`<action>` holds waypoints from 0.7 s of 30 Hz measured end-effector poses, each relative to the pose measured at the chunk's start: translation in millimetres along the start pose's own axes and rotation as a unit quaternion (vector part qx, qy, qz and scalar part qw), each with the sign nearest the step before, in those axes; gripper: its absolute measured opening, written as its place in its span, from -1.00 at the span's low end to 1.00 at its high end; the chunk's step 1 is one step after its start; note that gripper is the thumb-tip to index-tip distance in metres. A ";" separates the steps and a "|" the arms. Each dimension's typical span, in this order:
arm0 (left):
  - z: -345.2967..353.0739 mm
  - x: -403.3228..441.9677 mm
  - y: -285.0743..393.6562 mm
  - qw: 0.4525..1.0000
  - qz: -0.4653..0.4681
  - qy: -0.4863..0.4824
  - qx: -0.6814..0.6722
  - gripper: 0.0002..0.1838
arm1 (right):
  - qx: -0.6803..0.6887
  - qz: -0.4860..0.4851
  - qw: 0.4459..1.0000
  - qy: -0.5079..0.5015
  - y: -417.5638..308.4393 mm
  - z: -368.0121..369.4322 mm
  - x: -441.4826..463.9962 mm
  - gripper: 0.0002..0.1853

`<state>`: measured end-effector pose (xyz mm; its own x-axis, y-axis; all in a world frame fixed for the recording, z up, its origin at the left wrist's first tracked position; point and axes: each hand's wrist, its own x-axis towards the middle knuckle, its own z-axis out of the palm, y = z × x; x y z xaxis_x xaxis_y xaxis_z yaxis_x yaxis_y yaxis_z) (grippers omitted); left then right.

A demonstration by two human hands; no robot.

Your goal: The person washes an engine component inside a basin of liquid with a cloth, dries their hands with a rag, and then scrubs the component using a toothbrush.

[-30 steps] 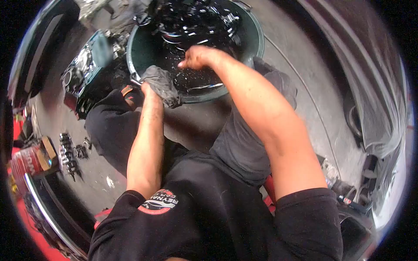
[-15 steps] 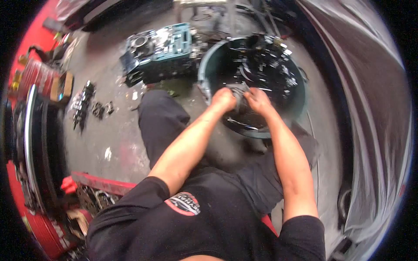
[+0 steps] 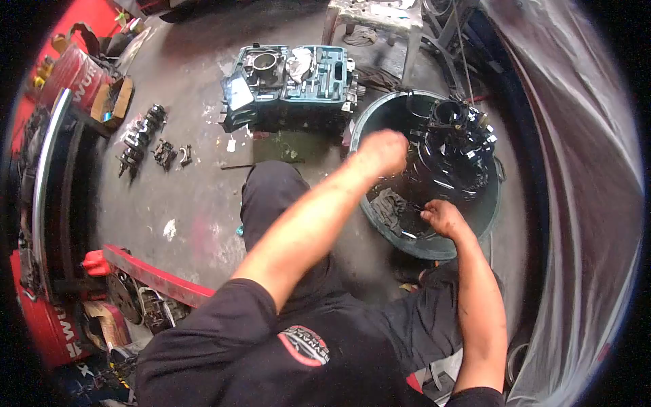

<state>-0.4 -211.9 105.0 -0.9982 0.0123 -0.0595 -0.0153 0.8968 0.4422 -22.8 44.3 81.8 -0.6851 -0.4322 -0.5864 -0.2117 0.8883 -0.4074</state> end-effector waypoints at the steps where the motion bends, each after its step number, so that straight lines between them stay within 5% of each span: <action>1: -27.6 5.7 -15.7 0.998 0.005 0.017 0.062 -0.71 | -0.033 -0.018 0.999 -0.011 -0.9 -0.5 1.5 -0.52; 3: -80.7 34.2 -67.2 0.983 -0.051 -0.028 0.173 -0.70 | -0.092 -0.053 0.994 -0.034 2.2 0.3 9.1 -0.51; 4: -106.4 45.1 -93.6 0.979 -0.165 -0.002 0.116 -0.70 | -0.118 -0.064 0.990 -0.048 -2.7 0.9 10.7 -0.50; 5: -127.4 50.6 -129.8 0.978 -0.134 0.016 0.157 -0.71 | -0.135 -0.092 0.984 -0.070 -5.6 1.8 15.3 -0.50; 7: -154.0 64.1 -173.8 0.949 -0.266 0.049 0.165 -0.70 | -0.129 -0.120 0.981 -0.080 4.9 15.8 24.4 -0.50; 10: -146.8 91.2 -241.8 0.906 -0.362 0.071 0.206 -0.54 | -0.223 -0.113 0.959 -0.134 -13.3 15.6 14.5 -0.52; 16: -103.5 93.2 -260.3 0.893 -0.381 0.085 0.223 -0.61 | -0.184 -0.116 0.956 -0.195 -0.3 6.7 34.4 -0.52; 21: -117.3 80.2 -208.3 0.902 -0.200 0.262 0.280 -0.74 | -0.050 -0.109 0.978 -0.173 22.3 39.6 35.3 -0.48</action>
<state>-84.1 -449.6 113.0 -0.8124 -0.4400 0.3827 -0.4941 0.8679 -0.0511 -24.0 42.8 24.3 -0.3429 -0.6238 -0.7023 -0.4051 0.7728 -0.4886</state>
